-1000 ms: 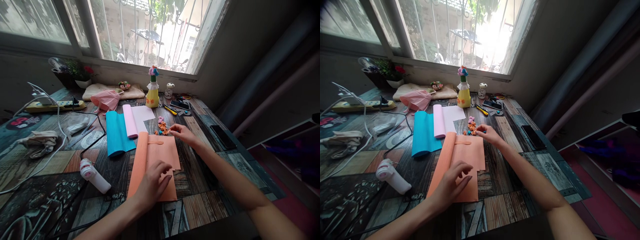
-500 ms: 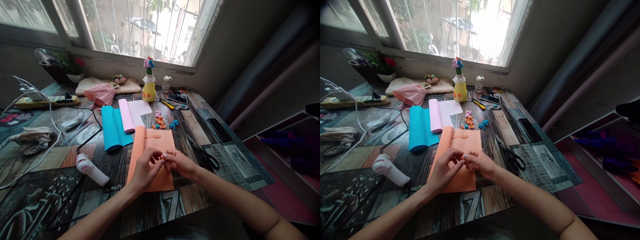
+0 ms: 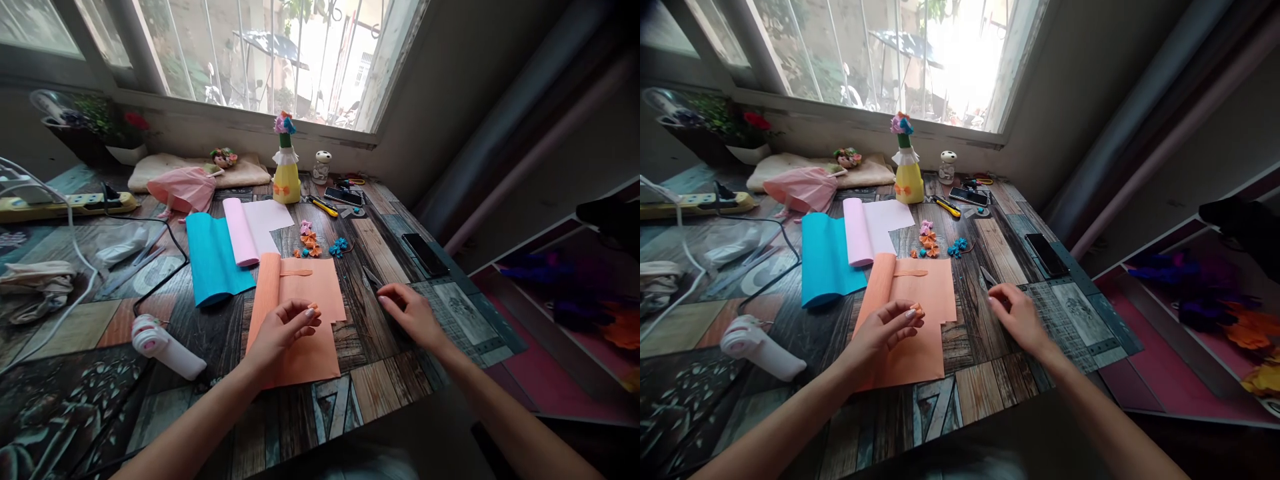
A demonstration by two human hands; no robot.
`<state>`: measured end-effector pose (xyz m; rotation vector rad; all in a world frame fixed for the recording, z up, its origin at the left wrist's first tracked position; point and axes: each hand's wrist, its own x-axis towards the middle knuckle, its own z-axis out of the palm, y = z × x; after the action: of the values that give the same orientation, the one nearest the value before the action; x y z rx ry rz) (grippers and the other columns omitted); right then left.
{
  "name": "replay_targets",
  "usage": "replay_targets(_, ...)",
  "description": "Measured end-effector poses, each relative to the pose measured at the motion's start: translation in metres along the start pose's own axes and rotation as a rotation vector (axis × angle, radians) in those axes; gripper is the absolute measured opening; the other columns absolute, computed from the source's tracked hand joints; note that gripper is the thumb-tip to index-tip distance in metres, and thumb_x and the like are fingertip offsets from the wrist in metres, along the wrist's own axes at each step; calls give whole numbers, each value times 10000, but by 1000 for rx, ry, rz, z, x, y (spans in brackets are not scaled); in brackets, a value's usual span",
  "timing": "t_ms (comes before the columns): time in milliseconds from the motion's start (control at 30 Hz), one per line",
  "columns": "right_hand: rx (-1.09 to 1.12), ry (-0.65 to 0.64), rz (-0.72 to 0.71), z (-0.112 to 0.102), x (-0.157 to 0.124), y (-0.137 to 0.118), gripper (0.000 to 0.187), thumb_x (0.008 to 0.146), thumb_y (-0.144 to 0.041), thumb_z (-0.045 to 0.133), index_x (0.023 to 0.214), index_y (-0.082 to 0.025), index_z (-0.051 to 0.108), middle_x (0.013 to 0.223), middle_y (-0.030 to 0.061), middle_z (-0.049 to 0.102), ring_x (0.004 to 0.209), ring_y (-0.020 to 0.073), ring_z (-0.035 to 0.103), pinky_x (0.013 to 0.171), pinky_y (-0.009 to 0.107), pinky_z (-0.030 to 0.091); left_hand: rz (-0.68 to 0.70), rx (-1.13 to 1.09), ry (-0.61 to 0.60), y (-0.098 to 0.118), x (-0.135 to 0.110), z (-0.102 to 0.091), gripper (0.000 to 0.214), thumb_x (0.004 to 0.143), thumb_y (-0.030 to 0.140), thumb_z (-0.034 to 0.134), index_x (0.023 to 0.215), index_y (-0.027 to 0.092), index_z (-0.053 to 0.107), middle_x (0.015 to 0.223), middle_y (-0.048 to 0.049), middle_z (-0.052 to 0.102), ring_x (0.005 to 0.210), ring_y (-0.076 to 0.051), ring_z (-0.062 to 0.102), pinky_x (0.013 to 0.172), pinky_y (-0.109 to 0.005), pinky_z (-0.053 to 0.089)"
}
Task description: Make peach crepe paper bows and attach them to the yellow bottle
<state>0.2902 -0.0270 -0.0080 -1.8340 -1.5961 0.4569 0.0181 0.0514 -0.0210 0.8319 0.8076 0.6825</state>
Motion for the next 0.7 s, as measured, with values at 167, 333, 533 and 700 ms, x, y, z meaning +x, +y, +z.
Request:
replay_targets(167, -446, -46, 31, -30, -22, 57, 159, 873, -333, 535, 927, -190, 581, 948, 98, 601, 936, 275, 574, 769, 373, 451, -60, -68, -19, -2, 0, -1, 349, 661, 355, 839, 888, 150, 671, 895, -59, 717, 811, -144, 671, 711, -230, 507)
replay_targets(333, -482, -75, 78, -32, -32, 77, 156, 864, -345, 524, 837, -192, 541, 894, 74, 567, 833, 234, 572, 725, 341, 450, -83, -110, -28, -3, 2, -2, 365, 634, 341, 861, 894, 159, 680, 885, -39, 723, 783, -127, 678, 697, -213, 514)
replay_targets(533, -474, -98, 58, -32, -27, 76, 189, 891, -350, 485, 787, -199, 534, 869, 65, 552, 851, 232, 560, 770, 348, 437, -98, -132, -31, -6, 4, -5, 345, 639, 325, 862, 878, 152, 684, 874, -43, 732, 770, -123, 687, 715, -217, 533)
replay_targets(700, -492, -67, 72, -29, -26, 76, 322, 853, -509, 555, 802, -191, 541, 897, 85, 550, 909, 266, 547, 788, 360, 434, -92, -154, -31, -8, 6, -6, 330, 631, 309, 868, 855, 142, 692, 859, -43, 733, 772, -125, 692, 734, -220, 546)
